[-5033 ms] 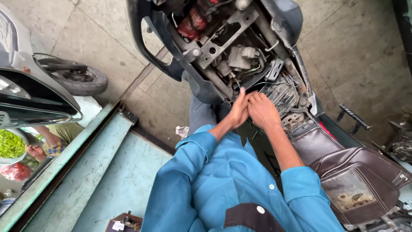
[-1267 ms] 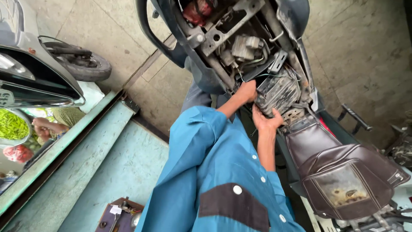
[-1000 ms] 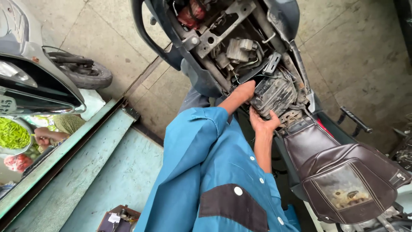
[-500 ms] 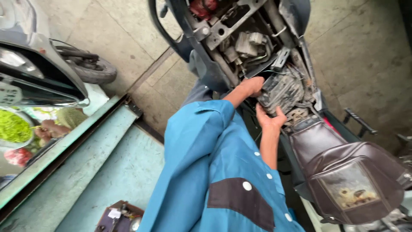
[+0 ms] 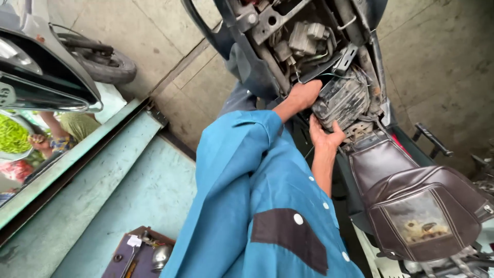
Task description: Inspecting and adjusting wiring and components under the seat of a motorcycle.
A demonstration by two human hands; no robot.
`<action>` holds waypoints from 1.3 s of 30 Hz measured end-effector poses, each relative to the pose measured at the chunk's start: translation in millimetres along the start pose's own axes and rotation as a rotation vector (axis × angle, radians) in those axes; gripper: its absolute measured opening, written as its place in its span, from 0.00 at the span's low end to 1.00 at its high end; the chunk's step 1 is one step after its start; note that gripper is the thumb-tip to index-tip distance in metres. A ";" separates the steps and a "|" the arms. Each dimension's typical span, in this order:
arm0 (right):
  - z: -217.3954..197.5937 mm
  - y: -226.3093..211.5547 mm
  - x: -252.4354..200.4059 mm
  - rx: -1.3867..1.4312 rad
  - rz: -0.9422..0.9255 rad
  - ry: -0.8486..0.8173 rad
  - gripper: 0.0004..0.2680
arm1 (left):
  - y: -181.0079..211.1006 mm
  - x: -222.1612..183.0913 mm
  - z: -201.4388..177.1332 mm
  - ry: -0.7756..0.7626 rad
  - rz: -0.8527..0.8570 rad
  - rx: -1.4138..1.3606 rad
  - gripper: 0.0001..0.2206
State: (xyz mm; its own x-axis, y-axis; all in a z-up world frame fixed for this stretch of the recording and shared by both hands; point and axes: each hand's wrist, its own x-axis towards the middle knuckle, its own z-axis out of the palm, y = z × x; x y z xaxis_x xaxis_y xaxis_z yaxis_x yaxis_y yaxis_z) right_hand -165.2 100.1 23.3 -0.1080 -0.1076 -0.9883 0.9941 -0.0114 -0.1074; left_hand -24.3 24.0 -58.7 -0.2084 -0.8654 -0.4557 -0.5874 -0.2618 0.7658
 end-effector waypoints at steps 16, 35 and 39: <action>10.5 -21.9 0.0 -0.216 0.024 -0.092 0.19 | 8.1 11.1 -10.3 -0.218 -0.002 0.066 0.10; 35.0 16.2 -43.6 -0.251 -0.050 -0.041 0.23 | 19.5 29.3 -4.0 -0.338 -0.018 -0.093 0.11; 36.2 29.1 -48.6 -0.240 -0.091 0.003 0.22 | 13.8 35.6 -1.6 -0.342 -0.020 -0.122 0.15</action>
State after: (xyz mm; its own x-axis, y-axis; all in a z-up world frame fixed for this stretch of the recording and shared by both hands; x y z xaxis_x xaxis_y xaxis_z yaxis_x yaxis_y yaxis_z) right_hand -131.0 69.0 72.1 -0.1974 -0.1143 -0.9736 0.9519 0.2152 -0.2182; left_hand -38.6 -11.1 -63.6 -0.4594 -0.6724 -0.5804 -0.5007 -0.3437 0.7945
